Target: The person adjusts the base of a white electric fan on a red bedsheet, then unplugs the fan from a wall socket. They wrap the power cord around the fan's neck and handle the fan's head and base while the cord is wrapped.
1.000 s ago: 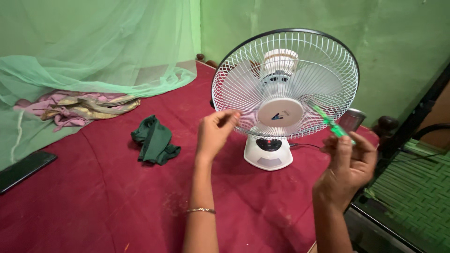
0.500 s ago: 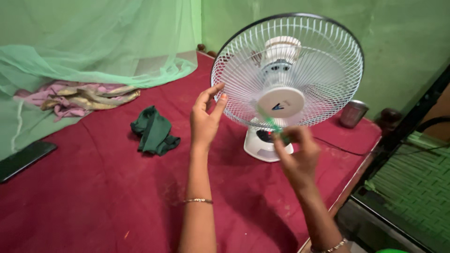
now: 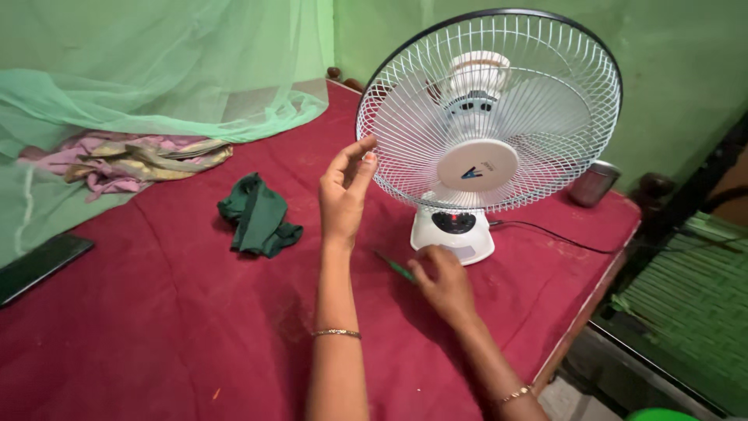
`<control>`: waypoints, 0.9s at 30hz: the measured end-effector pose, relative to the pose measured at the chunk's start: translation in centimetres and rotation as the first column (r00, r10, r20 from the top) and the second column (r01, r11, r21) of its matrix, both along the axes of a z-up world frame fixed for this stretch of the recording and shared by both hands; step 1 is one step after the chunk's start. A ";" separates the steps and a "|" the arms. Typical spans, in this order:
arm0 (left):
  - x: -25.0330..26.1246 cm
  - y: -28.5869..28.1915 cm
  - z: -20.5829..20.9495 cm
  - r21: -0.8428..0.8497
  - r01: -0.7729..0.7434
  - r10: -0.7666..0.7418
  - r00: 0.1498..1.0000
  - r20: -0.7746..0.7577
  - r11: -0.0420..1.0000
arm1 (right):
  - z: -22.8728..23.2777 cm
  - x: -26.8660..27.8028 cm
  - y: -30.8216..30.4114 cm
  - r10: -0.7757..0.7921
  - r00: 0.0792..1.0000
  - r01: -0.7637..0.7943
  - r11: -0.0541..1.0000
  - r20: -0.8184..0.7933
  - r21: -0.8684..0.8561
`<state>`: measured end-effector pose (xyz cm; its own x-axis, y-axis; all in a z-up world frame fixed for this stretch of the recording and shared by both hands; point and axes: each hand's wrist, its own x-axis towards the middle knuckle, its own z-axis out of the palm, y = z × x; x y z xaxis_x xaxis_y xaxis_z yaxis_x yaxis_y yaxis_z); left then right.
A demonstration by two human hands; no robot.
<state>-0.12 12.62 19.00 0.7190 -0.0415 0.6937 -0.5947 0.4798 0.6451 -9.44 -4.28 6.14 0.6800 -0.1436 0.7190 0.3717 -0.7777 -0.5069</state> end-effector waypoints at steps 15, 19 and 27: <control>-7.0 -7.3 1.9 0.083 -0.296 0.281 0.947 0.156 0.951 | -0.5 -5.2 -5.8 -0.361 0.925 0.287 0.869 0.121 0.402; -11.2 -11.8 1.5 0.228 -0.102 0.033 0.958 0.286 0.968 | 0.3 -7.6 -9.4 -0.393 0.914 0.309 0.834 0.099 0.457; -12.6 -21.1 -0.2 0.352 -0.086 -0.143 0.804 0.578 0.932 | 2.4 -12.6 -19.1 -0.463 0.865 0.343 0.828 0.196 0.442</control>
<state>-12.76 -8.52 18.82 0.1729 -0.3725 0.9118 -0.8992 0.3180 0.3005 -22.04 -23.41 8.55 0.2750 -0.6605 0.6987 0.2403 -0.6564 -0.7151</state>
